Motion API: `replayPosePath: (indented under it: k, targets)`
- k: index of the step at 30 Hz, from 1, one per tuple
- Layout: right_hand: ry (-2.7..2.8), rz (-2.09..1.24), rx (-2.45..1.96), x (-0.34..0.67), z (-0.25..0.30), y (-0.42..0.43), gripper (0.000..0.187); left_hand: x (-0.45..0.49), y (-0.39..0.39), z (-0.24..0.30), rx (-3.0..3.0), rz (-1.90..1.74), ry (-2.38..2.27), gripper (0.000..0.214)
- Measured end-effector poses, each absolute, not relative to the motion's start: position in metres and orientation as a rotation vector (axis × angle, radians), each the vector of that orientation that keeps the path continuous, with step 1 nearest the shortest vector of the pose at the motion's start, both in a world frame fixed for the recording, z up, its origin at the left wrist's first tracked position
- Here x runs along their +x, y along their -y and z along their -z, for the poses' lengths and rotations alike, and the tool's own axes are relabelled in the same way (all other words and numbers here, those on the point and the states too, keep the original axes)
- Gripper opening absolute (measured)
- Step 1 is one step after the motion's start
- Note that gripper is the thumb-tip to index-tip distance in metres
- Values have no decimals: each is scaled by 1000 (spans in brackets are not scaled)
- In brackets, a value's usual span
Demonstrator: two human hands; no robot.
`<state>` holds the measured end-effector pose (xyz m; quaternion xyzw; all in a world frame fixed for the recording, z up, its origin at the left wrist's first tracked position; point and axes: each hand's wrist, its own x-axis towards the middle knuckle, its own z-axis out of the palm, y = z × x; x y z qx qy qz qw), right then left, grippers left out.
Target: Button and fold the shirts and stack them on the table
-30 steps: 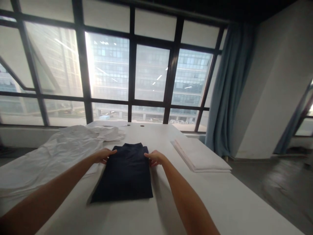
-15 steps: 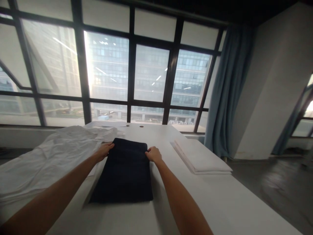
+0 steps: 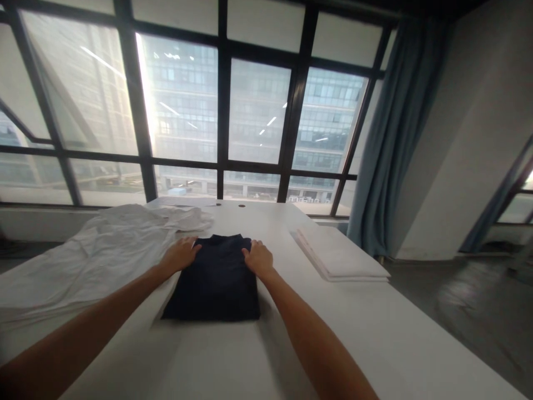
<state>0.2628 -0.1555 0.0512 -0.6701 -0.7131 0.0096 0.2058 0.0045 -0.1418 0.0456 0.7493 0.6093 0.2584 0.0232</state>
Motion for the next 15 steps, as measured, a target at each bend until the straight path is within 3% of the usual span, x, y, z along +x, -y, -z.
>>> replayPosePath:
  k: [5, 15]
  targets:
    - [2317, -39, -1548, 243, -51, 214, 55, 37, 221, -23, 2748, -535, -1279, 59]
    - [2505, -225, -1608, 246, -5, 263, 70, 25, 257, 14, 2692, -431, -1385, 69]
